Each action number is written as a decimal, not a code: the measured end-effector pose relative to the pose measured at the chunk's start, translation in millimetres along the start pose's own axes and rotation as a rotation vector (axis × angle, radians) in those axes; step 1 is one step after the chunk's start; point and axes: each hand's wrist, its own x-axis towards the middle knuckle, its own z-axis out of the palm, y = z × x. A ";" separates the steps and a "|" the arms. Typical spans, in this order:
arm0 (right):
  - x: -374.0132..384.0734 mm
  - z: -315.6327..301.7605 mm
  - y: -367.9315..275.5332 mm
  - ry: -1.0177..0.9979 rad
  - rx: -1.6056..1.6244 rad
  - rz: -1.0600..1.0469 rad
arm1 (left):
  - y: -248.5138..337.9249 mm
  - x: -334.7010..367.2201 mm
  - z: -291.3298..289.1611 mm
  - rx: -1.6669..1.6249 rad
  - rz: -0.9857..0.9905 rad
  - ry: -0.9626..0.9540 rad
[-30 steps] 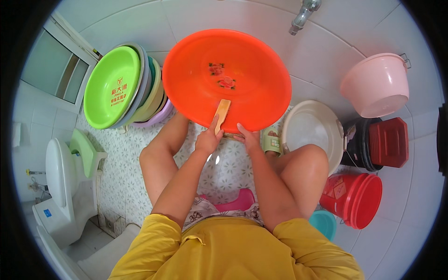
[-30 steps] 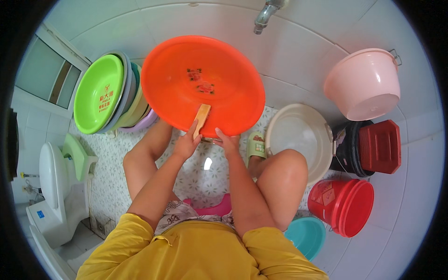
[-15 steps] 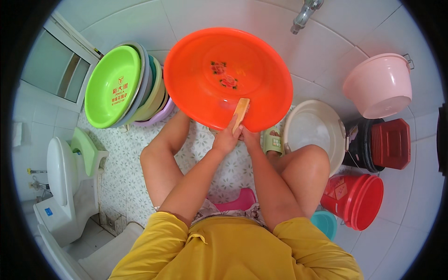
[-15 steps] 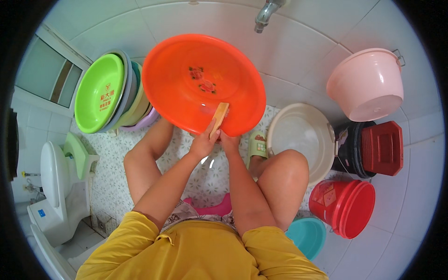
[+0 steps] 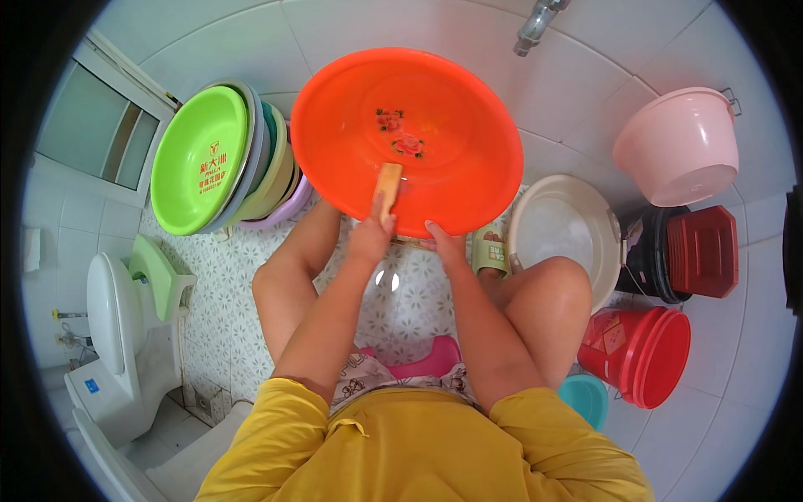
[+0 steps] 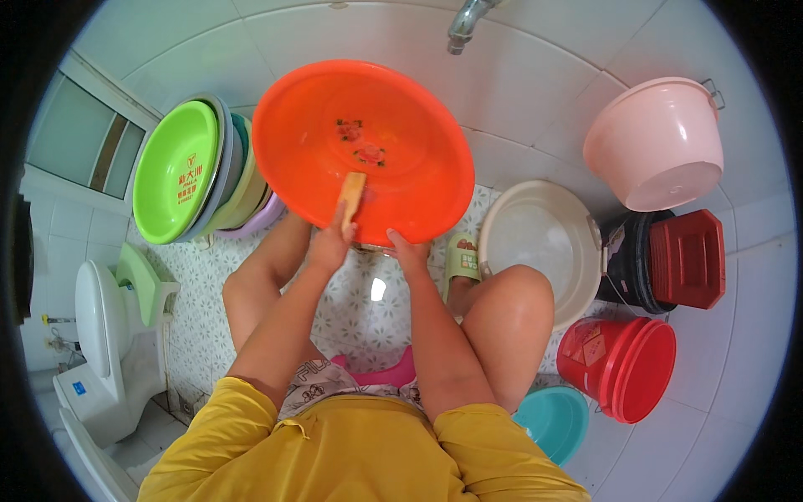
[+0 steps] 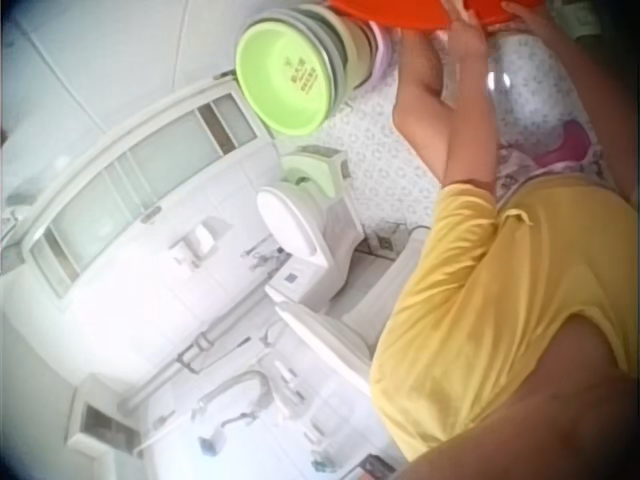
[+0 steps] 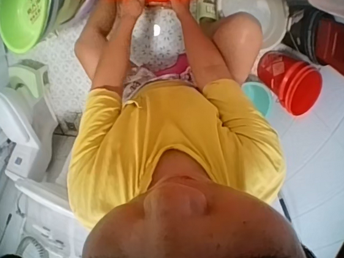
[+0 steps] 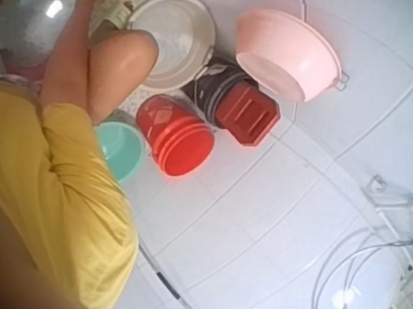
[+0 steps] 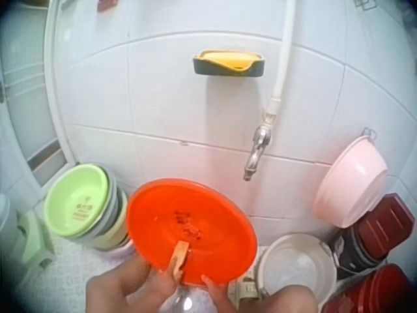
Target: The person cleans a plastic basin by scrubbing the outside with a brush, wetting the brush and rubbing it on soap, and then scrubbing the inside of the basin.
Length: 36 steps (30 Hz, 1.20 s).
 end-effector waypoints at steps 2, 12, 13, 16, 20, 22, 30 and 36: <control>5.0 -1.1 9.9 -0.040 -0.002 -0.010 | 13.8 -8.2 15.9 -0.150 0.044 -0.070; 1.9 -5.7 -0.6 -0.074 0.003 0.078 | 28.9 -8.1 8.4 0.049 0.178 -0.147; -0.8 -3.8 -5.5 -0.043 0.010 0.062 | 20.2 -7.4 5.2 0.086 0.111 -0.121; -1.0 -7.2 -7.9 0.010 0.020 0.036 | 12.9 -3.2 -19.6 0.194 0.003 -0.096; 3.0 -6.8 -4.1 0.013 0.024 0.042 | 3.0 3.8 -27.7 0.248 -0.047 0.004; 1.8 -4.0 -3.9 0.023 0.010 0.035 | 3.3 0.7 -14.4 0.212 -0.049 0.026; 8.9 -14.3 4.0 -0.064 0.020 0.037 | 32.5 -28.2 31.5 -0.010 0.120 -0.128; 1.1 -5.9 -3.0 -0.005 0.014 0.023 | -20.8 7.8 -26.3 0.298 0.079 -0.020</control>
